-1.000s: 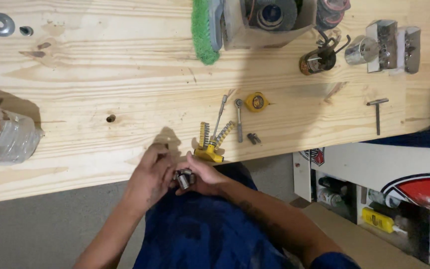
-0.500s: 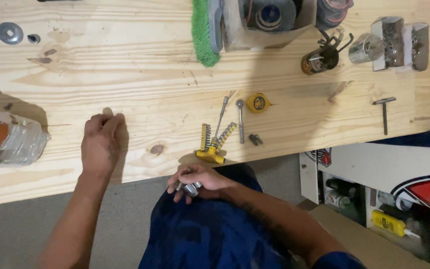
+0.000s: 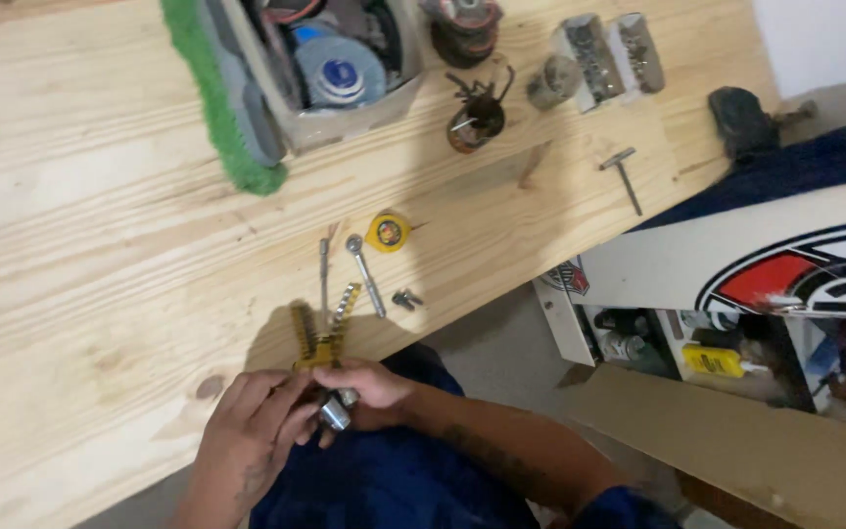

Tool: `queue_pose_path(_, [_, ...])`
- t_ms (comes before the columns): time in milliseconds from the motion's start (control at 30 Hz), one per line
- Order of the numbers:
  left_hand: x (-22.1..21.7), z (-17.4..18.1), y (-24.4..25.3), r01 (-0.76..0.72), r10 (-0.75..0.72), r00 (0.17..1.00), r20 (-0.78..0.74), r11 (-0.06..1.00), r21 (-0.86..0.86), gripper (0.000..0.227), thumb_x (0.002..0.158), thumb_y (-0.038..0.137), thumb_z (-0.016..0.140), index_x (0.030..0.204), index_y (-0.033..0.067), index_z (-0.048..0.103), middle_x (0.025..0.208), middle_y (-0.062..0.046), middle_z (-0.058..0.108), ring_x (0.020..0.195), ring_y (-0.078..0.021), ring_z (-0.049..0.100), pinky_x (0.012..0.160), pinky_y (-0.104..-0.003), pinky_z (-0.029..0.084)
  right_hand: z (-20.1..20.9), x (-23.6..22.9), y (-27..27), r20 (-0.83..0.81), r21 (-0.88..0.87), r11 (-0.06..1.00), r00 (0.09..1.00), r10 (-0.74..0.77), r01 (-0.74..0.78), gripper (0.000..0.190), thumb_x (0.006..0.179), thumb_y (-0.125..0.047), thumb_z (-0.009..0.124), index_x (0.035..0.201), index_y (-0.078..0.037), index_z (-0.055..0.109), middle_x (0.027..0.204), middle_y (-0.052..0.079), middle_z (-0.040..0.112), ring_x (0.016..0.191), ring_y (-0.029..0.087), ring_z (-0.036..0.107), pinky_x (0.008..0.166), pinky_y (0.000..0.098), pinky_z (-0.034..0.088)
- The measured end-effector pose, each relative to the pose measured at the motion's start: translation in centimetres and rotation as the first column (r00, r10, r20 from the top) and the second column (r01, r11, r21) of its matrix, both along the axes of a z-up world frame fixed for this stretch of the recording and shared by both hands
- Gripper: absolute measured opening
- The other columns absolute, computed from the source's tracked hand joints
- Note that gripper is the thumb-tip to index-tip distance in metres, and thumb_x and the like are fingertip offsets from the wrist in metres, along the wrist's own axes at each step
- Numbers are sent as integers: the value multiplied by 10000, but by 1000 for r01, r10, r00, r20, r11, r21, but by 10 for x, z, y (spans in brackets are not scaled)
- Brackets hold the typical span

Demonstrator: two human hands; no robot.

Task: Organizing and inspecting various hand tools and small hardware on a workbench.

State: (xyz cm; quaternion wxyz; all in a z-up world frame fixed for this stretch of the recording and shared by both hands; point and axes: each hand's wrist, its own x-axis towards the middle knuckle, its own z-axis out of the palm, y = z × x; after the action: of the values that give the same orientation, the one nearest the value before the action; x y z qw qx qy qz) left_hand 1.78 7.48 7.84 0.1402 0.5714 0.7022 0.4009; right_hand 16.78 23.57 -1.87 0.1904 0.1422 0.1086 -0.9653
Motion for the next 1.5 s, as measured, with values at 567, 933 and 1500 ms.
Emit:
queue_pose_path(567, [56,-84,120,-263,320,931,173,921,-288,274,841,281,751,1103,199,760,1062,8,774,857,-146,752,790,-258,567,41,110,180,-35,88,918,923,-384,386,190,984,-133,663,971,56,675,858,257,635,536,268,543,398,332,423])
queue_pose_path(933, [159,-65,494,321,-317,946,73,875,-362,194,1012,256,527,1035,148,687,973,-109,713,921,-353,670,783,-469,509,3,242,309,48,-3,878,877,-478,478,272,940,-184,727,985,85,724,1105,347,655,842,406,700,476,345,564])
queue_pose_path(1500, [271,-187,738,-41,-75,862,-501,975,-217,225,891,128,536,1061,28,645,1021,-202,638,884,-403,644,683,-493,555,-2,256,342,-33,180,808,824,-565,561,283,874,-258,780,882,22,735,871,243,614,659,284,582,387,294,347])
